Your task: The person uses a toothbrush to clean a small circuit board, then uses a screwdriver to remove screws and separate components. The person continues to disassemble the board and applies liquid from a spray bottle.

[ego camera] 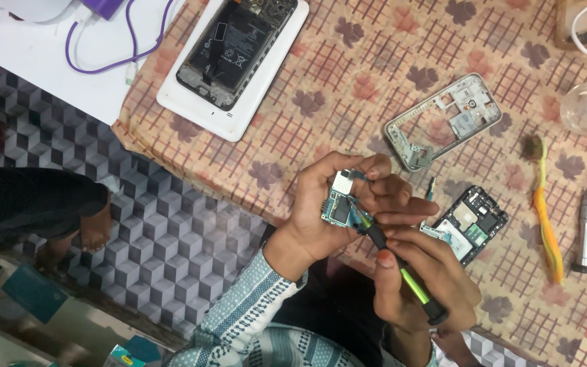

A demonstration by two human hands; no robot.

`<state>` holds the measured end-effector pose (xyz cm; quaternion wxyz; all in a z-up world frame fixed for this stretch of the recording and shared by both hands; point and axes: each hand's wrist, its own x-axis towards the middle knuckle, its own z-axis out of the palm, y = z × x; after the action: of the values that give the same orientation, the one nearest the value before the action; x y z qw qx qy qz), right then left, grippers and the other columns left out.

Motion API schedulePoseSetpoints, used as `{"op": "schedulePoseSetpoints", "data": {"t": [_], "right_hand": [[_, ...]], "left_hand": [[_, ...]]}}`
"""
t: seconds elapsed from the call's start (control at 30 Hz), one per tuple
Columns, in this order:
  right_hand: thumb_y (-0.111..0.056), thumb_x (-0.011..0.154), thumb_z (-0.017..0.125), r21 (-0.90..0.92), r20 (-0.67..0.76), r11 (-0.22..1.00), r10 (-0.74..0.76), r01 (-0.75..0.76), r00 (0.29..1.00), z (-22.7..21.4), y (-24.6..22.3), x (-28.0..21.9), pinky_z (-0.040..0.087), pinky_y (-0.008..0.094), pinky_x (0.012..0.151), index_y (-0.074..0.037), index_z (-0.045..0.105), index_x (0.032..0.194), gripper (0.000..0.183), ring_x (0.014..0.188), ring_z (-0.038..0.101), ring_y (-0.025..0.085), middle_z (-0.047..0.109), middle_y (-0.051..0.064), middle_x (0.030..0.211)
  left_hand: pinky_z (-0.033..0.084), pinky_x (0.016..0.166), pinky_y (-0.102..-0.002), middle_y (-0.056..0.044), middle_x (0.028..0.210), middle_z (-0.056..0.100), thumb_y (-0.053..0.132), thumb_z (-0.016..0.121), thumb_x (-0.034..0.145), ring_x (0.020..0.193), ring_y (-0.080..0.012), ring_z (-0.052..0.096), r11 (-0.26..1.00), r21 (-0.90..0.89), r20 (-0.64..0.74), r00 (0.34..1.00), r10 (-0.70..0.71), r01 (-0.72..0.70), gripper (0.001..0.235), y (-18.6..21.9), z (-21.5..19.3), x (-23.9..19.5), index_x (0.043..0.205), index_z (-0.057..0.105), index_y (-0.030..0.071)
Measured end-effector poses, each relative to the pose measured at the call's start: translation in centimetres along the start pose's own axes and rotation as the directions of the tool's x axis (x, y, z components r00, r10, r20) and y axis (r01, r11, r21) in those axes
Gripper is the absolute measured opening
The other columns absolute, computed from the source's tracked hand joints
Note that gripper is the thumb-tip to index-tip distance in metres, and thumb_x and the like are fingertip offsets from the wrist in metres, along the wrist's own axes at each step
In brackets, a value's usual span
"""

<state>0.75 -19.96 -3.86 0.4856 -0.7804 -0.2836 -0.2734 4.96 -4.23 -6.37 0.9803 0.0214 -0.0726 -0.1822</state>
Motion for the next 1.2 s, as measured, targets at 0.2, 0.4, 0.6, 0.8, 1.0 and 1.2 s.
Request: {"op": "schedulePoseSetpoints", "data": {"t": [0.2,0.4,0.6,0.8,1.0,1.2], "right_hand": [[-0.003,0.093,0.076,-0.039,-0.011,0.999,-0.010,0.010,1.000,0.3,-0.5,0.4,0.062,0.027,0.078,0.006,0.070,0.101,0.014,0.088,0.077,0.024,0.072,0.022,0.102],[0.001,0.088,0.082,-0.148,0.058,0.982,-0.112,0.120,0.992,1.2,-0.8,0.3,0.064,0.035,0.088,0.003,0.072,0.105,0.019,0.102,0.077,0.030,0.071,0.025,0.111],[0.003,0.088,0.077,-0.111,0.017,0.987,-0.117,0.118,0.993,1.3,-0.9,0.2,0.065,0.033,0.085,0.008,0.071,0.101,0.015,0.098,0.078,0.027,0.073,0.023,0.106],[-0.002,0.094,0.070,-0.045,0.090,0.997,-0.056,0.061,0.994,0.2,-0.5,-0.1,0.062,0.034,0.091,0.006,0.063,0.101,0.013,0.101,0.078,0.030,0.074,0.026,0.106],[-0.003,0.096,0.067,-0.003,0.116,1.000,-0.007,0.007,0.993,-0.7,0.7,-1.3,0.061,0.032,0.091,0.005,0.061,0.102,0.012,0.104,0.077,0.030,0.074,0.025,0.106],[-0.003,0.098,0.066,0.022,0.122,1.000,-0.014,0.012,0.992,-0.8,-1.0,1.6,0.060,0.031,0.091,0.003,0.062,0.106,0.011,0.104,0.077,0.030,0.074,0.024,0.106]], "left_hand": [[0.050,0.105,-0.049,-0.023,0.102,0.066,0.040,0.039,0.109,0.114,-0.0414,0.063,0.999,0.035,0.003,1.000,-0.006,0.005,0.037,0.2,0.1,0.0,0.093,0.050,0.008],[0.056,0.102,-0.047,-0.026,0.101,0.070,0.043,0.038,0.114,0.100,-0.0348,0.072,0.998,0.001,0.027,0.998,0.062,-0.062,0.039,0.0,0.0,0.0,0.100,0.048,0.008],[0.056,0.101,-0.047,-0.030,0.104,0.071,0.045,0.036,0.115,0.099,-0.0377,0.072,0.997,-0.022,0.041,0.997,0.070,-0.069,0.044,-0.2,-0.2,-0.1,0.101,0.048,0.005],[0.054,0.108,-0.055,-0.030,0.099,0.070,0.045,0.033,0.114,0.106,-0.0436,0.071,0.997,0.067,0.034,0.998,0.048,-0.050,0.047,-0.1,-0.1,-0.1,0.103,0.050,0.003],[0.053,0.109,-0.056,-0.029,0.098,0.069,0.044,0.035,0.113,0.113,-0.0478,0.069,0.990,0.142,0.076,0.997,0.017,-0.028,0.045,0.2,0.2,-0.2,0.101,0.051,0.004],[0.054,0.100,-0.041,-0.030,0.098,0.069,0.046,0.037,0.113,0.100,-0.0352,0.070,0.982,0.191,0.024,1.000,0.006,-0.010,0.048,0.0,0.2,-0.3,0.098,0.049,0.001]]}}
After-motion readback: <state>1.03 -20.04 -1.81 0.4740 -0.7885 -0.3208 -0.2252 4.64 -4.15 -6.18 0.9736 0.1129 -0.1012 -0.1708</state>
